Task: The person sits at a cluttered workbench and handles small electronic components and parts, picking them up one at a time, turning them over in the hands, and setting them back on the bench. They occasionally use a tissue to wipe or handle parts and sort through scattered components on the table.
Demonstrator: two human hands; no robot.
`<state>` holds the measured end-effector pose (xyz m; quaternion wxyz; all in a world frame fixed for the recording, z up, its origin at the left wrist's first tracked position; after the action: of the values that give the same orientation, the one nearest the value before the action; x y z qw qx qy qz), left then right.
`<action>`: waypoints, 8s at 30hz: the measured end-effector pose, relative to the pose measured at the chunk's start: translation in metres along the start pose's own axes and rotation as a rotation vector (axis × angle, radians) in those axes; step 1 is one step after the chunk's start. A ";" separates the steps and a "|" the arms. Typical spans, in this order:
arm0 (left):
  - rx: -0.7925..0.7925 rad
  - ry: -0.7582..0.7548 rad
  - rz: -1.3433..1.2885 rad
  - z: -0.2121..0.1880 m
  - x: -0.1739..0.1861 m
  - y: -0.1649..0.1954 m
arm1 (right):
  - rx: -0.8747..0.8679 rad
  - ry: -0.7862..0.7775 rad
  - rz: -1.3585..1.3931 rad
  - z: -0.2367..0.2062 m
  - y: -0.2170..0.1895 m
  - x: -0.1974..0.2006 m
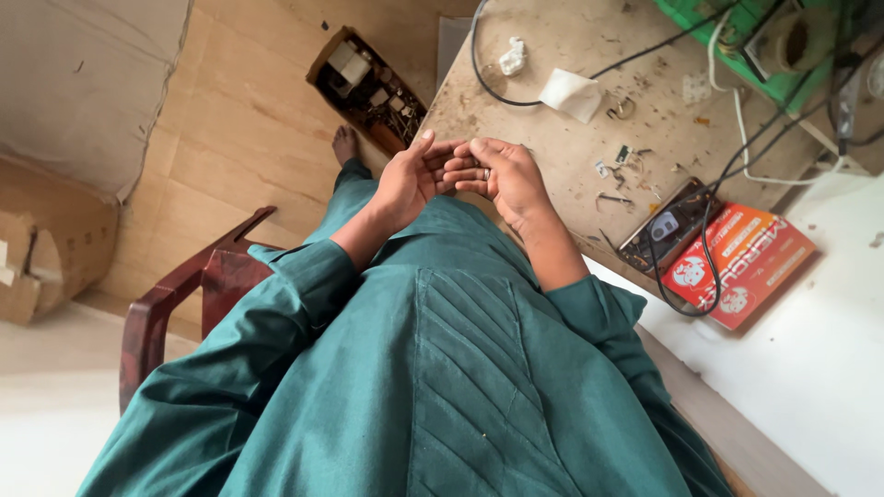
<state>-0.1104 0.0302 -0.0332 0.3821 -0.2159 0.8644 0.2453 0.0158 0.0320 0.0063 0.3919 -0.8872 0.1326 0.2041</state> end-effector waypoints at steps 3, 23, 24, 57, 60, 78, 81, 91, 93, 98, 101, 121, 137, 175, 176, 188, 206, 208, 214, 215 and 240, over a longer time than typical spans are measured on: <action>-0.046 -0.041 -0.001 -0.004 -0.008 0.009 | -0.020 -0.011 0.069 0.003 -0.001 0.001; -0.271 0.153 0.081 -0.034 0.041 0.034 | 0.262 0.180 -0.528 0.005 -0.018 -0.007; -0.306 0.187 0.082 -0.042 0.051 0.037 | 0.315 0.183 -0.605 0.003 -0.020 -0.015; -0.249 0.208 0.579 -0.044 0.061 0.130 | 0.706 1.182 -1.111 -0.063 -0.066 0.100; -0.284 0.164 0.612 -0.038 0.041 0.122 | 0.724 1.168 -1.188 -0.056 -0.069 0.094; -0.281 -0.030 0.832 -0.003 -0.030 0.064 | 0.768 1.252 -1.262 -0.091 -0.075 0.155; -0.303 -0.053 0.885 0.000 -0.046 0.064 | 0.753 1.217 -1.262 -0.086 -0.078 0.153; -0.612 -0.104 1.638 0.041 -0.143 0.059 | 0.805 0.822 -1.312 -0.070 -0.058 0.073; -0.638 -0.134 1.680 0.067 -0.161 0.052 | 0.715 0.745 -1.335 -0.065 -0.051 0.056; -0.833 -0.162 1.837 0.119 -0.191 0.038 | 0.816 0.837 -1.297 -0.074 -0.057 0.042; -0.833 -0.141 1.859 0.134 -0.188 0.037 | 0.778 0.934 -1.171 -0.072 -0.065 0.072; -0.871 0.026 1.606 0.051 -0.165 0.105 | 0.806 1.019 -1.215 -0.037 -0.125 0.144; -0.822 -0.257 1.695 0.098 -0.198 0.043 | 0.881 1.098 -1.102 -0.070 -0.133 0.156; -0.742 -0.169 1.583 0.145 -0.208 0.024 | 0.838 0.940 -1.358 -0.038 -0.165 0.132; -0.673 -0.106 1.535 0.145 -0.201 0.028 | 0.848 0.939 -1.412 -0.036 -0.164 0.128; -0.231 -0.122 0.907 0.163 -0.156 -0.009 | 0.707 1.014 -0.840 -0.061 -0.135 0.157; 0.091 -0.037 0.552 0.152 -0.113 -0.029 | 0.821 0.989 -0.882 -0.077 -0.115 0.096; 0.076 -0.015 0.621 0.150 -0.112 -0.024 | 0.803 1.036 -0.847 -0.078 -0.115 0.115; 0.042 -0.014 0.792 0.141 -0.107 -0.007 | 0.824 1.131 -0.983 -0.074 -0.140 0.166; 0.041 -0.010 0.829 0.139 -0.106 -0.005 | 0.827 1.137 -1.001 -0.073 -0.145 0.169; 0.116 0.035 0.646 0.132 -0.092 -0.011 | 0.803 0.937 -1.063 -0.062 -0.141 0.104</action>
<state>0.0253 0.1164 -0.0431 0.2814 0.0873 0.9071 0.3005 0.1795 0.0704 0.0864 0.6287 -0.6168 -0.0929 -0.4645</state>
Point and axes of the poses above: each hand's wrist, its own z-axis towards the middle knuckle, its own x-axis out of the back of the hand, y = z × x, the point moved 9 cm from there along z, towards the middle knuckle, and after that the axes turned 4 degrees about -z, right-handed, at the moved point
